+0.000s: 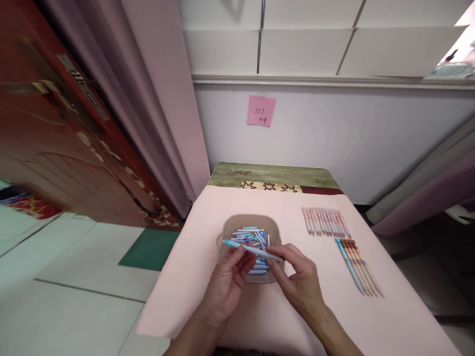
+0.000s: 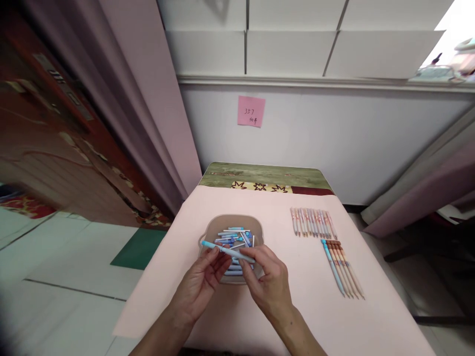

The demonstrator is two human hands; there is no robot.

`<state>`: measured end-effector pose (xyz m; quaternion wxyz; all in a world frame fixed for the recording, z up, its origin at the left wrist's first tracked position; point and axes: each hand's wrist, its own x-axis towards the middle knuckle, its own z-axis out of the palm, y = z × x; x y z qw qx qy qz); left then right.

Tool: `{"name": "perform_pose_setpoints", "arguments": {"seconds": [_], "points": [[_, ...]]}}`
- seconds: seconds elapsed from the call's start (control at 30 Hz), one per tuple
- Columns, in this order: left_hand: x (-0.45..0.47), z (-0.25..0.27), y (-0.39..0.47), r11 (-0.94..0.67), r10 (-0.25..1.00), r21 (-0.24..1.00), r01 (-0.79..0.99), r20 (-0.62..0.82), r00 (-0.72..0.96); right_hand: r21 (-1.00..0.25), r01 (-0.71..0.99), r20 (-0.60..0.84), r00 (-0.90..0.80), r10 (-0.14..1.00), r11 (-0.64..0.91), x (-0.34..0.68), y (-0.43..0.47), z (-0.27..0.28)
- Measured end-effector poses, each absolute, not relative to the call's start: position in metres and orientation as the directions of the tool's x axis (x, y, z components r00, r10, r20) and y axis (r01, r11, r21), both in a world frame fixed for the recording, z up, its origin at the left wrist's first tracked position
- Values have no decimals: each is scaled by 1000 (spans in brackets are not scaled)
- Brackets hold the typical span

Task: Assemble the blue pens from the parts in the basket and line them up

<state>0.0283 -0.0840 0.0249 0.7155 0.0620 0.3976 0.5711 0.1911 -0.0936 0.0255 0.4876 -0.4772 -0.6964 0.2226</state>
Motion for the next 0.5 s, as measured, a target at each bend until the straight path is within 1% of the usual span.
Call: {"name": "perform_pose_setpoints", "arguments": {"seconds": [0.3, 0.37, 0.5], "points": [[30, 28, -84, 351, 870, 564, -747, -491, 39, -767, 441, 479, -90, 873, 466, 189, -95, 25], [30, 29, -84, 352, 871, 570, -743, -490, 37, -776, 447, 476, -46, 878, 445, 188, -95, 23], [32, 30, -84, 349, 880, 595, -724, -474, 34, -812, 483, 410, 73, 909, 327, 187, -97, 22]]}}
